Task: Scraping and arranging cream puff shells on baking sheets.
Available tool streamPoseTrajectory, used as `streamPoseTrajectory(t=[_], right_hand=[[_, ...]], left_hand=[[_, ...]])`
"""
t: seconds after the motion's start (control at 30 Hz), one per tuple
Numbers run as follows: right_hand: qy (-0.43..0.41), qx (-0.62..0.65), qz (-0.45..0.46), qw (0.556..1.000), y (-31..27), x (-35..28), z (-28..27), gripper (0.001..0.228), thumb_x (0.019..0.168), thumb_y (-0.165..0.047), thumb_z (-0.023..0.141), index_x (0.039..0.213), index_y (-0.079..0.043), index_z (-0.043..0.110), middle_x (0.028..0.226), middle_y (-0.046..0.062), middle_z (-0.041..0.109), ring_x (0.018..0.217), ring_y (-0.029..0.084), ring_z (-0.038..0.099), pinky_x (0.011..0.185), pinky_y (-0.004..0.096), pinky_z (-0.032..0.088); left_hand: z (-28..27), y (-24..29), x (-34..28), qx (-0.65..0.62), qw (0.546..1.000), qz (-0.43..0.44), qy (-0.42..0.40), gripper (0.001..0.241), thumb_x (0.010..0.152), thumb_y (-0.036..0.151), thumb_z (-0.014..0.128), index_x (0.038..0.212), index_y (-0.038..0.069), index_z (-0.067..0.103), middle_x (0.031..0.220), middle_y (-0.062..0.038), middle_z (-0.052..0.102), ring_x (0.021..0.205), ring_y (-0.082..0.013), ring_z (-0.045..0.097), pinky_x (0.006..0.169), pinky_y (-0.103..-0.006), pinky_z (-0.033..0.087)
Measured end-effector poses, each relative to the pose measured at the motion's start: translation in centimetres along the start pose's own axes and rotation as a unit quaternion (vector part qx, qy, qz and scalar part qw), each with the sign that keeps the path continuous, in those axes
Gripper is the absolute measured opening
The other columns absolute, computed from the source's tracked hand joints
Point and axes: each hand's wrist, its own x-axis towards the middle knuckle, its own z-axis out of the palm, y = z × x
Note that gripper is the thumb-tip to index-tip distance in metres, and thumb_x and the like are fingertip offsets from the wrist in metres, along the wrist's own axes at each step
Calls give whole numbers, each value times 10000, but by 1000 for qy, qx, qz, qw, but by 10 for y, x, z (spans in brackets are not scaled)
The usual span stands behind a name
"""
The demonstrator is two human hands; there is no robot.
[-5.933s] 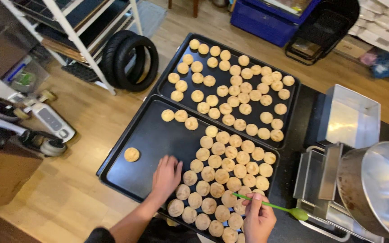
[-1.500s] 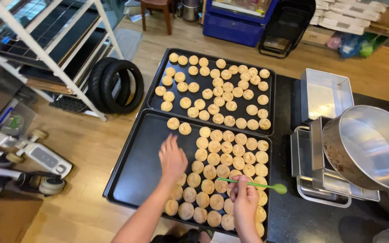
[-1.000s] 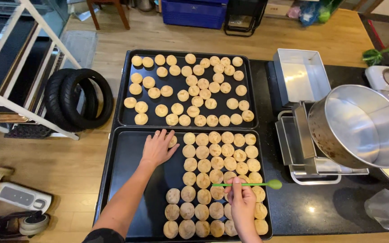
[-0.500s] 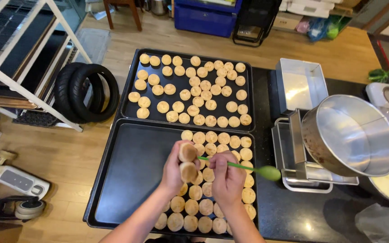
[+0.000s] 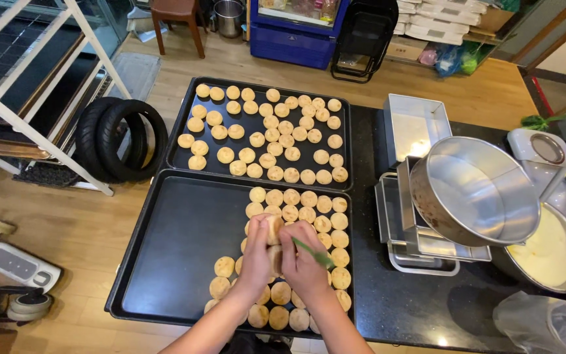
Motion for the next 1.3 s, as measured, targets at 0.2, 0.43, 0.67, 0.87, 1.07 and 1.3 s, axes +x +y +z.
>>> streamPoseTrajectory(t=[0.2, 0.43, 0.67, 0.87, 1.07, 1.3], right_hand=[[43, 217, 157, 962, 17, -6, -8, 249, 1045, -125, 476, 919, -17, 662, 688, 45, 617, 540, 94, 521, 473, 217, 442], [127, 91, -29, 987, -21, -22, -25, 208, 923, 7, 454, 822, -34, 630, 699, 47, 602, 645, 166, 530, 565, 274, 447], [8, 72, 60, 996, -30, -27, -20, 207, 961, -62, 526, 838, 1, 679, 782, 65, 685, 611, 152, 624, 554, 254, 494], [38, 100, 28, 994, -10, -33, -12, 196, 935, -59, 519, 816, -34, 672, 789, 72, 656, 708, 175, 587, 621, 284, 473], [-16, 68, 47, 996, -30, -20, -10, 209, 960, -60, 535, 815, 5, 672, 733, 66, 694, 620, 171, 611, 584, 274, 496], [90, 115, 7, 989, -12, -32, -15, 244, 966, -53, 471, 760, -55, 602, 708, 51, 634, 656, 158, 566, 591, 262, 488]], left_hand=[[6, -4, -1, -197, 979, -39, -41, 376, 1092, 339, 289, 1138, 70, 548, 970, -96, 558, 808, -172, 531, 730, -329, 434], [0, 9, -2, -337, 921, -197, -19, 558, 1069, 504, 352, 1072, 9, 611, 806, -103, 609, 678, -171, 568, 495, -314, 418], [-4, -1, -7, -316, 935, -160, -17, 441, 1070, 430, 365, 993, 57, 587, 840, -74, 577, 686, -152, 504, 624, -320, 408], [-6, 8, -9, -309, 934, -178, -2, 550, 1069, 476, 359, 949, 15, 634, 841, -93, 603, 732, -178, 552, 646, -335, 429], [-13, 10, -7, -288, 947, -140, 2, 337, 1074, 355, 362, 1082, 80, 558, 950, -104, 611, 772, -177, 529, 626, -329, 426], [-13, 6, -3, -321, 936, -146, -10, 313, 1074, 390, 364, 1056, 120, 520, 854, -86, 616, 659, -164, 537, 503, -316, 373]])
